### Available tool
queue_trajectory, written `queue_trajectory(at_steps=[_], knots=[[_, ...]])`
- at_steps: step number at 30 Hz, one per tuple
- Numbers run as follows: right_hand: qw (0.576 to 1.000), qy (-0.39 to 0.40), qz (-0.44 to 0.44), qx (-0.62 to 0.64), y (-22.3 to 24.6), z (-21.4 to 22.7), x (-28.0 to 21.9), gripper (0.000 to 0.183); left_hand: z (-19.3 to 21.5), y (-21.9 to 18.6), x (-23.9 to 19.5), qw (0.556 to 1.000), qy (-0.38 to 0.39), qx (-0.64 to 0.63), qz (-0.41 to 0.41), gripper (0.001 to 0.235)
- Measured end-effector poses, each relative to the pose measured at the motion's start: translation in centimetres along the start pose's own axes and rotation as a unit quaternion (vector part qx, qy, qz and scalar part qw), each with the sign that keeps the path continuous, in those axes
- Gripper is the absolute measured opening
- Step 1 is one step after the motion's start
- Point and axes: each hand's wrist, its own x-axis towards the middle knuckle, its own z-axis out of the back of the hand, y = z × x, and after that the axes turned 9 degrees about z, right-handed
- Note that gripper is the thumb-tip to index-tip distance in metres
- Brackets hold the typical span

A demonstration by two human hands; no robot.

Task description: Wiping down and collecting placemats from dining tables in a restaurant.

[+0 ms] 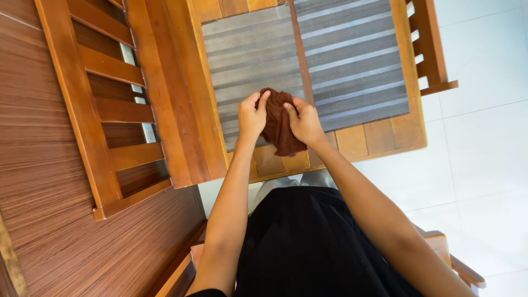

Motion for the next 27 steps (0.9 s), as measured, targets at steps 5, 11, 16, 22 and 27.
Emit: queue_trajectory(at_steps=[5, 11, 16, 22, 27], knots=[[0.995, 0.033, -0.085, -0.042, -1.2, 4.8, 1.3, 0.025, -2.5, -3.7, -0.4, 0.998, 0.001, -0.051, 0.026, 0.037], [0.993, 0.052, -0.049, 0.09, -7.3, 12.0, 2.0, 0.025, -5.3, -5.1, -0.6, 0.99, 0.015, -0.124, -0.069, 0.032], [0.972, 0.221, -0.004, 0.076, -7.4, 16.0, 2.8, 0.028, -8.2, -7.8, -1.1, 0.975, 0.08, -0.191, 0.077, 0.03], [0.958, 0.266, 0.042, 0.096, -6.1, 15.7, 4.1, 0.06, -11.8, -13.3, -2.2, 0.978, 0.08, -0.191, -0.006, 0.023], [0.931, 0.348, -0.022, 0.11, -10.9, 12.8, 3.5, 0.045, -10.5, -15.0, -2.6, 0.983, 0.09, -0.156, -0.022, 0.021]])
